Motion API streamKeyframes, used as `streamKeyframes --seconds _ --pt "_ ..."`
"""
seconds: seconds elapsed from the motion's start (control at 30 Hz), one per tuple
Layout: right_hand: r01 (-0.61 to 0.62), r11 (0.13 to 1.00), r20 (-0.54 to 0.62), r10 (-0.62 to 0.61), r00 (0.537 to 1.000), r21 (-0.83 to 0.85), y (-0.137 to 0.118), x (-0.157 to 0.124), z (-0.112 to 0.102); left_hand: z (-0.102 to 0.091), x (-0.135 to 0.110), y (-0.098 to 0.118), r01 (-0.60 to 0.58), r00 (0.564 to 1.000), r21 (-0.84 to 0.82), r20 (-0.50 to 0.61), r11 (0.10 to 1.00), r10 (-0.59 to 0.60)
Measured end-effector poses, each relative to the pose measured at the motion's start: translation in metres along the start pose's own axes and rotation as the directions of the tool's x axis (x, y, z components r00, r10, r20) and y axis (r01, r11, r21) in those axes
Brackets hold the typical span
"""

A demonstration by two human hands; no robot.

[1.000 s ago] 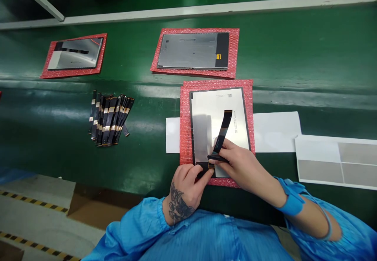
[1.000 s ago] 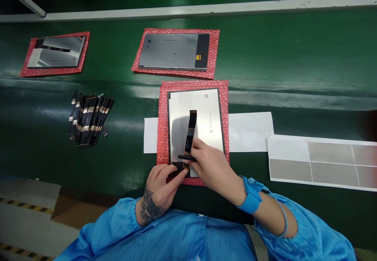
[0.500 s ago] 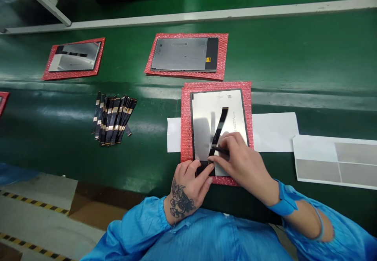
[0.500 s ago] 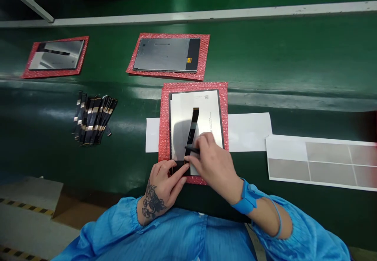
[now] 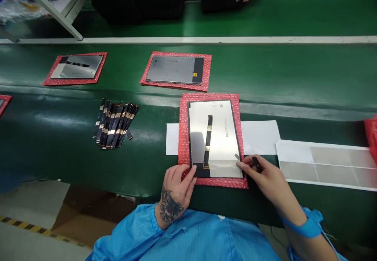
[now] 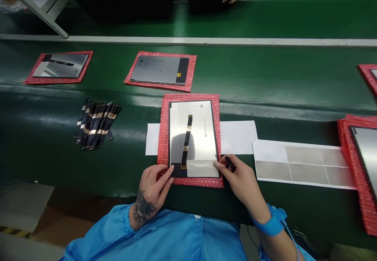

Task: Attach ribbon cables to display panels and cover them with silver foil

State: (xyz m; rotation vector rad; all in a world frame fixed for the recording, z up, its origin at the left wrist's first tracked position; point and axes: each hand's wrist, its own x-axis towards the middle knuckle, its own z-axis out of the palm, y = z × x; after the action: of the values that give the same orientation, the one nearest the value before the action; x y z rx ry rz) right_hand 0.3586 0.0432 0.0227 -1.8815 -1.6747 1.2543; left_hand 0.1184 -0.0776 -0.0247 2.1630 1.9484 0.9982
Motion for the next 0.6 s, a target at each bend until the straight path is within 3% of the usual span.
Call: streamKeyframes --seconds 0.13,0.23,0.33,0.4,0.5,0.53,0.6 --pt "-0.128 0.974 0.069 0.117 0.991 0.186 -0.005 0.004 -0.007 0.003 0.001 -0.002 -0.006 1.000 0.023 -0.020 1.000 0.006" --pt "-0.212 0.928 0.183 0.161 0.970 0.306 -0.015 -0.001 -0.013 0.006 -0.001 -0.001 -0.010 0.999 0.017 -0.039 1.000 0.011" --pt "-0.326 0.868 0.363 0.186 0.913 0.376 -0.034 -0.002 -0.015 0.002 -0.001 -0.002 -0.009 0.999 -0.035 -0.031 0.999 0.008" --pt "-0.378 0.841 0.449 0.186 0.874 0.387 -0.048 0.003 -0.014 -0.012 0.007 -0.010 -0.027 0.998 -0.151 0.051 0.988 0.035" --pt "-0.372 0.841 0.463 0.169 0.870 0.393 -0.064 0.010 -0.015 -0.046 0.048 -0.043 0.019 0.960 -0.344 0.268 0.939 0.079" --pt "-0.354 0.846 0.441 0.162 0.883 0.399 -0.068 0.012 -0.017 -0.059 0.070 -0.060 0.073 0.948 -0.329 0.315 0.941 0.037" --pt "-0.331 0.848 0.390 0.163 0.906 0.414 -0.070 0.018 -0.026 -0.080 0.127 -0.103 0.229 0.941 -0.158 0.290 0.961 -0.176"
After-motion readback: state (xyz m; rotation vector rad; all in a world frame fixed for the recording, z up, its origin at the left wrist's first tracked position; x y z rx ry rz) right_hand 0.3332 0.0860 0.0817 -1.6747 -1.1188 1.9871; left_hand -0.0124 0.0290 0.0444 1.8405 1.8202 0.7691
